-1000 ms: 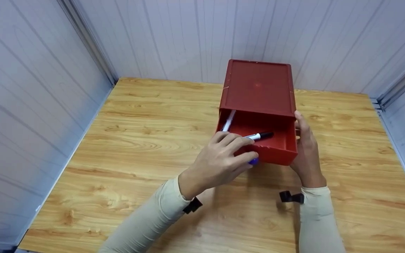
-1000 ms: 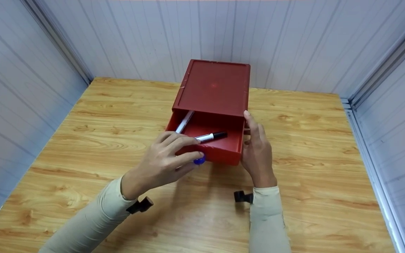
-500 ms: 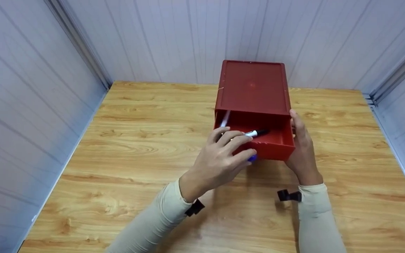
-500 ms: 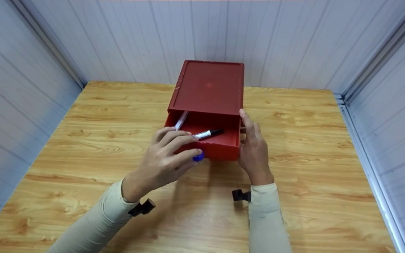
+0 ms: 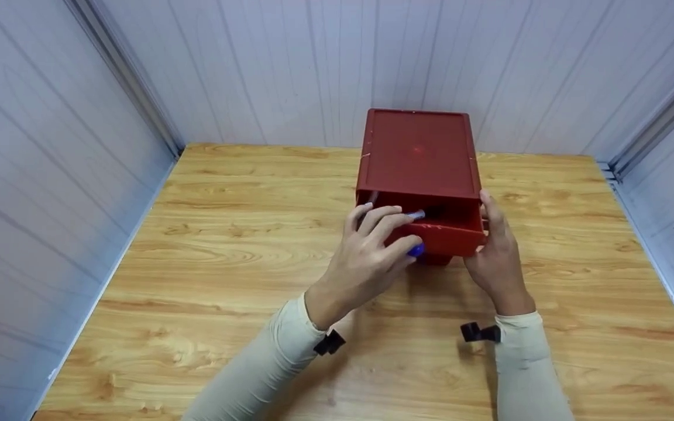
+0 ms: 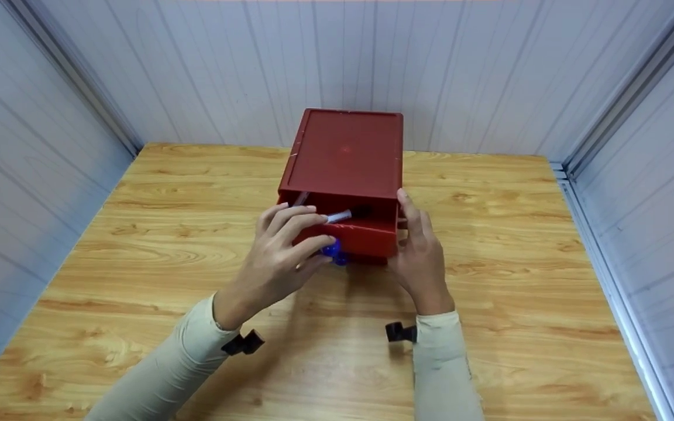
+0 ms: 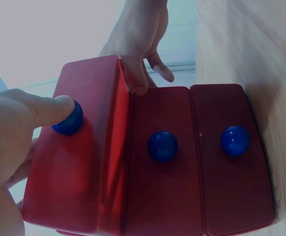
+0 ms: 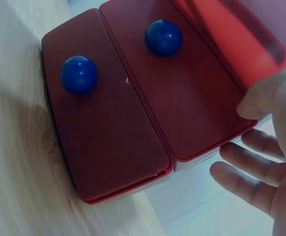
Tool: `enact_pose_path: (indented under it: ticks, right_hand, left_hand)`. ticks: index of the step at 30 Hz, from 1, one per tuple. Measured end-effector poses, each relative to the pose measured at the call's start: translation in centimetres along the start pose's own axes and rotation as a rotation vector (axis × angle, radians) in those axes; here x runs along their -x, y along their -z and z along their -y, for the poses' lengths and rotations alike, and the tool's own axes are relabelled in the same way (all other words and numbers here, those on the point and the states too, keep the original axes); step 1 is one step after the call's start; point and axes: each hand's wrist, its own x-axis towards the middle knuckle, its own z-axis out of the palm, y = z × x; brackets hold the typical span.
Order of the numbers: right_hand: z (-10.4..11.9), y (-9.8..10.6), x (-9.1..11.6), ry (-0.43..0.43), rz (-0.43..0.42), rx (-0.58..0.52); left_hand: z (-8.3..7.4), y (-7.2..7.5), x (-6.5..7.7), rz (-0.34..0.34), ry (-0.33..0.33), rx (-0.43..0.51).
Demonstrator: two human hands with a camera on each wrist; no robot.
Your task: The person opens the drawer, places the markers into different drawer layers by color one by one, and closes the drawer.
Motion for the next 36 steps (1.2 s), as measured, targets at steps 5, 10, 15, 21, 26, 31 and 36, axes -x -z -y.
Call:
enact_pose_path:
  ticks: [5,10,15,21,26,31,36]
  right_hand:
    - [-0.1,0.0,0.1,-0.033,0.005,-0.003]
    - [-0.1,0.1,0.2,-0.064,0.036,0.003]
    - [-0.1,0.3,0.4,-0.078,0.038,-0.002]
    - [-0.1,0.2,0.1,-0.059,0.048,-0.024]
    - [0.1,0.2,0.0,-0.066,0.051,-0.025]
    - [0.2,0.2,0.0,-0.078,0.047,-0.035]
    - [0.3,0.2,0.1,-0.081,0.051,-0.04]
  left_hand:
    - [0.4,-0.5,-0.2,0.011,-0.003,-0.033]
    - [0.9,-1.1,-0.5,0.01,0.013,-0.049]
    - [1.1,-1.7,-0.6,0.018,0.025,-0.03]
    - [1.7,-2.2,-0.8,0.006,0.059,-0.023]
    - [2.1,-2.4,-0.8,0.012,0.108,0.005]
    - [2.2,-2.8,-1.0,0.011,0.133,0.016]
    - [2.3,-3.0,-1.2,0.008,0.139,-0.007]
